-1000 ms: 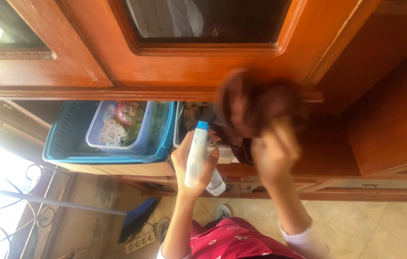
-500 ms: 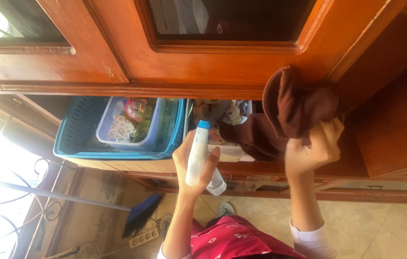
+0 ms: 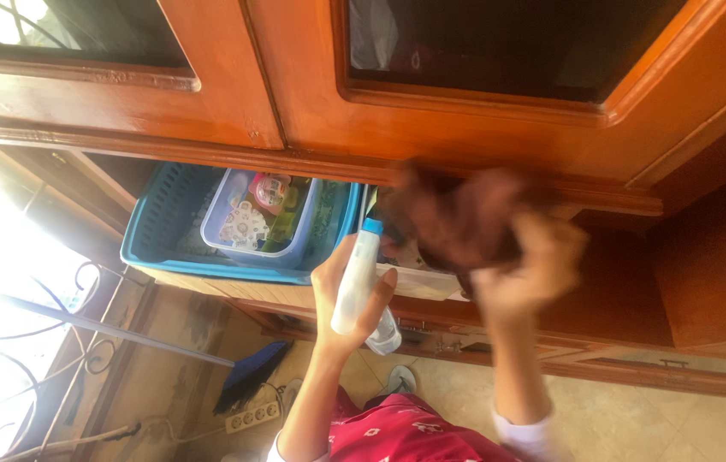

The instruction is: The person cleans the glass doors, wooden frame, handles, and inner shelves of a cabinet with a cloth and a spray bottle.

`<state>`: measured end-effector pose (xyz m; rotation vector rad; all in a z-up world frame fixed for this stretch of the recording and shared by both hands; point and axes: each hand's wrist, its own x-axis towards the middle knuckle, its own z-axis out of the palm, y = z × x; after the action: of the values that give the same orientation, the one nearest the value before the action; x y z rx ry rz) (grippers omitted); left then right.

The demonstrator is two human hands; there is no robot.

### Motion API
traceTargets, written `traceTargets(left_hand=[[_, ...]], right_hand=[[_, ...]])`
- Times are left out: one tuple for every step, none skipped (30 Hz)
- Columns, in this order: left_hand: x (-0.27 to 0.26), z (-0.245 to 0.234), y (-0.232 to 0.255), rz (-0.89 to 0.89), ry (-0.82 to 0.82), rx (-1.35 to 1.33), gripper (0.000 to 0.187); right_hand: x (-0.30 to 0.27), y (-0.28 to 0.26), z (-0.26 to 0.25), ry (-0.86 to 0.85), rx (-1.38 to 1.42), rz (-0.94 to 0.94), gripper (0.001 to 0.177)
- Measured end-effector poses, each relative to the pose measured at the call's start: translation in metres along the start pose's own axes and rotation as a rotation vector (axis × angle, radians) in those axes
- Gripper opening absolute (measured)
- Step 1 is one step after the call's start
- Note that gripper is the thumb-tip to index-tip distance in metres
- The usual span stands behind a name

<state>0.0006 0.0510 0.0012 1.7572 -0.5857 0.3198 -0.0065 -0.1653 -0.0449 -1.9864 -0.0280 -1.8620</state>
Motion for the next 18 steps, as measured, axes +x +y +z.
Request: traceTargets(left_hand=[[0.002,-0.004,0.002,0.010,-0.015,-0.019,0.034],[0.007,-0.008,0.003,0.014,-0.013,-0.019,0.034],[0.011,-0.013,0.004,0.044,-0.006,-0.018,0.034],[0.013,-0.017,0.004,0.071,0.004,-0.018,0.033],[0.015,-0.020,0.003,0.071,0.009,-0.019,0.033],[0.017,-0.025,0.002,0.054,0.013,-0.043,0.034],[0.018,-0.030,0.000,0.038,0.016,-0.067,0.035],[0.019,-0.037,-0.002,0.040,0.035,-0.059,0.035],[0.020,-0.045,-0.003,0.090,0.032,-0.040,0.034],[0.019,-0.055,-0.004,0.137,0.030,-0.015,0.032],[0.018,-0.064,-0.006,0.136,0.048,-0.001,0.032],[0.018,-0.074,-0.008,0.048,0.052,-0.069,0.034],[0.018,-0.084,-0.011,-0.040,0.056,-0.138,0.037],[0.018,-0.094,-0.011,-0.037,0.065,-0.121,0.037],[0.018,-0.104,-0.010,0.012,0.069,-0.110,0.036],[0.017,-0.116,-0.009,0.058,0.069,-0.101,0.037],[0.018,-0.130,-0.009,0.058,0.074,-0.086,0.037],[0.018,-0.141,-0.007,0.016,0.063,-0.081,0.039]], right_hand=[[0.008,0.012,-0.008,0.032,-0.034,0.072,0.042],[0.016,0.017,-0.008,0.068,-0.062,0.141,0.044],[0.020,0.014,-0.007,0.071,-0.061,0.138,0.044],[0.026,0.011,-0.011,0.047,-0.031,0.168,0.042],[0.029,0.004,-0.009,0.023,-0.001,0.198,0.042],[0.031,-0.006,0.005,0.023,0.011,0.193,0.042],[0.033,-0.018,0.021,0.057,0.016,0.136,0.048],[0.034,-0.031,0.035,0.088,0.033,0.079,0.056],[0.034,-0.044,0.043,0.087,0.053,0.075,0.056],[0.032,-0.060,0.049,0.013,-0.083,0.071,0.048],[0.029,-0.075,0.057,-0.061,-0.216,0.063,0.040],[0.025,-0.090,0.070,-0.063,-0.197,0.067,0.040],[0.019,-0.104,0.083,-0.100,-0.243,0.019,0.045],[0.016,-0.115,0.093,-0.132,-0.289,-0.028,0.051],[0.013,-0.125,0.102,-0.128,-0.272,-0.022,0.051],[0.009,-0.134,0.112,-0.168,-0.235,-0.043,0.038],[0.005,-0.145,0.121,-0.207,-0.198,-0.064,0.026],[0.002,-0.153,0.127,-0.209,-0.193,-0.060,0.026]])
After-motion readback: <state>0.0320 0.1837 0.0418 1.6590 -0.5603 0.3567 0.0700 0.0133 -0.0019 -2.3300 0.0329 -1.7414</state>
